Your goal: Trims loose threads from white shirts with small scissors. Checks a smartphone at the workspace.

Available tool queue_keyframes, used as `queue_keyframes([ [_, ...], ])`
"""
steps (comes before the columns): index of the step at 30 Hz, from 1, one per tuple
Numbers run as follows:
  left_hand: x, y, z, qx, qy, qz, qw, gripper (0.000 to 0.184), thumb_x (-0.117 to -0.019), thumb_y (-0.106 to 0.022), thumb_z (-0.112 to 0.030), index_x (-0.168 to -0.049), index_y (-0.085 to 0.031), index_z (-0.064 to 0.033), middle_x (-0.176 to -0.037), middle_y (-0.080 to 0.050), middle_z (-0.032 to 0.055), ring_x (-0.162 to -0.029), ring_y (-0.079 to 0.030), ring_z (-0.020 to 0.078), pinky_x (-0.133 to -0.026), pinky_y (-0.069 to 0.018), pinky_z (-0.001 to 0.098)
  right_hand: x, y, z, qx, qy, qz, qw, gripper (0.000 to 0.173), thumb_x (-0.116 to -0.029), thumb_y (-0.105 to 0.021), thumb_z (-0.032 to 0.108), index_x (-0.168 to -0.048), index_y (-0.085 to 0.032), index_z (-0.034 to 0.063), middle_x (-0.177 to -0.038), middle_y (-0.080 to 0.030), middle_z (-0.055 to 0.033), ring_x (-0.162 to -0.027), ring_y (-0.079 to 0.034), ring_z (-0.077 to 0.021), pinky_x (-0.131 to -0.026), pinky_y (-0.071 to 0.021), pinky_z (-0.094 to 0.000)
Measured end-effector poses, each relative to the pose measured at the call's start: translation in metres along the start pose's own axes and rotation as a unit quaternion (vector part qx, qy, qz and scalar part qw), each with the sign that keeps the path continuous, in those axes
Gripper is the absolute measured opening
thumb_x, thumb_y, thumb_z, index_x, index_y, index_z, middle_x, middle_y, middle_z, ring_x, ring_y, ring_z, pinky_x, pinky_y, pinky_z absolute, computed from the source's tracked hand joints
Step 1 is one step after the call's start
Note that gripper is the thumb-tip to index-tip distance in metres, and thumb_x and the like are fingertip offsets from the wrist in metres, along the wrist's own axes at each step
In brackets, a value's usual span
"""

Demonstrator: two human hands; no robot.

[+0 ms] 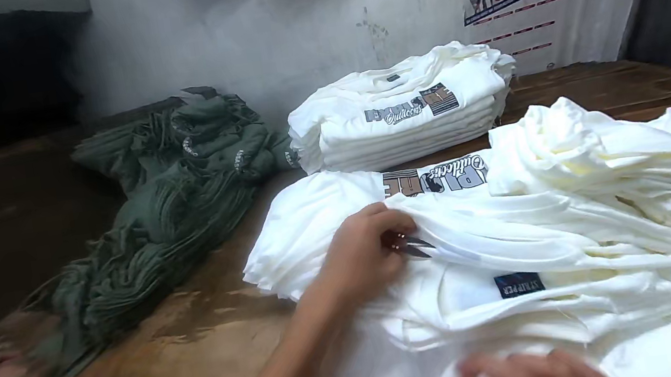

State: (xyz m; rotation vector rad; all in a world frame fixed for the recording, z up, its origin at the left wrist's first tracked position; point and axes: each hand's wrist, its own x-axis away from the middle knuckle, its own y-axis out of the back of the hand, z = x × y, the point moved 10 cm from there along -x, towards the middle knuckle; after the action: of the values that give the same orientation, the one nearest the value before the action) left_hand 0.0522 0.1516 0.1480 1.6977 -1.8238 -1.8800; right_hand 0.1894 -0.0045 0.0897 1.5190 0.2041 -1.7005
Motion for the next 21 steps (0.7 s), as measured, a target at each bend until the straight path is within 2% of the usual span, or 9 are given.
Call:
queue_keyframes([
  [2,0.014,0.009,-0.005,0.025,0.086,0.035,0.995,0.019,-0.0815,-0.076,-0.023,-0.100,-0.074,-0.0190,-0.076,-0.064,-0.0092,-0.064,-0.060,0.0020,-0.057,-0.0530,0.0243,-0.027,-0.002,-0.012,0.068,-0.067,0.019,0.995,0.031,-0.0927,-0.066,0.046,-0.098,-0.081,0.0189,-0.105,-0.072,-0.0081,-0.099,-0.060,-0.0272,-0.094,-0.0352,-0.0520],
  [3,0.023,0.010,-0.007,0.033,0.145,0.058,0.987,0.012,-0.0866,-0.075,-0.030,-0.092,-0.073,-0.0200,-0.069,-0.063,-0.0098,-0.060,-0.058,0.0015,-0.055,-0.0505,0.0245,-0.035,-0.007,-0.012,0.077,-0.068,0.024,0.994,0.027,-0.0911,-0.069,0.044,-0.094,-0.083,0.0210,-0.108,-0.074,-0.0081,-0.102,-0.063,-0.0289,-0.095,-0.0377,-0.0557],
  [4,0.032,0.008,-0.009,0.048,0.205,0.096,0.973,0.018,-0.0892,-0.075,-0.035,-0.086,-0.072,-0.0177,-0.067,-0.062,-0.0079,-0.059,-0.058,0.0032,-0.056,-0.0500,0.0266,-0.038,-0.011,-0.009,0.059,-0.049,0.009,0.997,0.017,-0.0896,-0.072,0.036,-0.087,-0.082,0.0220,-0.104,-0.075,-0.0056,-0.101,-0.064,-0.0269,-0.096,-0.0380,-0.0533],
  [6,0.046,-0.006,-0.016,0.112,0.270,0.186,0.938,0.024,-0.0919,-0.073,-0.034,-0.088,-0.073,-0.0103,-0.071,-0.065,-0.0031,-0.062,-0.061,0.0058,-0.061,-0.0525,0.0289,-0.035,-0.015,0.003,-0.010,0.006,-0.031,0.999,0.010,-0.0896,-0.072,0.020,-0.083,-0.078,0.0176,-0.096,-0.070,-0.0026,-0.098,-0.059,-0.0187,-0.096,-0.0383,-0.0359],
  [9,0.058,-0.002,-0.012,0.246,0.289,0.081,0.922,0.016,-0.0961,-0.070,-0.027,-0.089,-0.073,-0.0122,-0.069,-0.062,-0.0094,-0.057,-0.054,-0.0022,-0.053,-0.0448,0.0170,-0.030,-0.017,-0.009,-0.141,-0.034,-0.065,0.987,0.005,-0.0880,-0.077,0.009,-0.085,-0.078,0.0048,-0.091,-0.067,-0.0078,-0.090,-0.065,-0.0073,-0.086,-0.0542,-0.0150],
  [12,0.068,-0.001,-0.005,0.362,0.323,-0.010,0.874,0.010,-0.0959,-0.068,-0.017,-0.087,-0.072,-0.0133,-0.067,-0.061,-0.0094,-0.049,-0.045,-0.0026,-0.045,-0.0351,0.0156,-0.036,-0.014,-0.031,-0.169,-0.138,-0.052,0.975,0.011,-0.0902,-0.073,0.009,-0.084,-0.073,0.0004,-0.093,-0.064,-0.0102,-0.083,-0.064,-0.0034,-0.075,-0.0547,-0.0111],
  [16,0.073,-0.007,-0.005,0.378,0.319,-0.008,0.869,0.009,-0.0955,-0.067,-0.017,-0.090,-0.073,-0.0131,-0.068,-0.062,-0.0093,-0.050,-0.047,-0.0022,-0.045,-0.0362,0.0156,-0.044,-0.029,-0.036,-0.138,-0.182,0.022,0.973,0.024,-0.0918,-0.076,0.025,-0.102,-0.079,0.0040,-0.096,-0.066,-0.0100,-0.076,-0.066,-0.0077,-0.064,-0.0581,-0.0199],
  [19,0.071,-0.006,-0.008,0.374,0.310,0.004,0.874,0.009,-0.0959,-0.067,-0.015,-0.089,-0.073,-0.0127,-0.069,-0.065,-0.0090,-0.052,-0.050,-0.0031,-0.047,-0.0375,0.0146,-0.041,-0.025,-0.042,-0.216,-0.172,-0.071,0.958,0.009,-0.0864,-0.078,0.012,-0.089,-0.081,0.0041,-0.075,-0.061,-0.0013,-0.065,-0.060,0.0021,-0.058,-0.0524,-0.0100],
  [21,0.067,-0.001,-0.011,0.334,0.277,0.016,0.901,0.007,-0.0935,-0.072,-0.017,-0.090,-0.074,-0.0116,-0.075,-0.073,-0.0064,-0.063,-0.064,-0.0009,-0.057,-0.0506,0.0157,-0.038,-0.022,-0.050,-0.261,-0.202,-0.090,0.940,0.005,-0.0862,-0.075,0.004,-0.086,-0.079,0.0004,-0.077,-0.060,-0.0021,-0.063,-0.063,0.0016,-0.057,-0.0563,-0.0108],
])
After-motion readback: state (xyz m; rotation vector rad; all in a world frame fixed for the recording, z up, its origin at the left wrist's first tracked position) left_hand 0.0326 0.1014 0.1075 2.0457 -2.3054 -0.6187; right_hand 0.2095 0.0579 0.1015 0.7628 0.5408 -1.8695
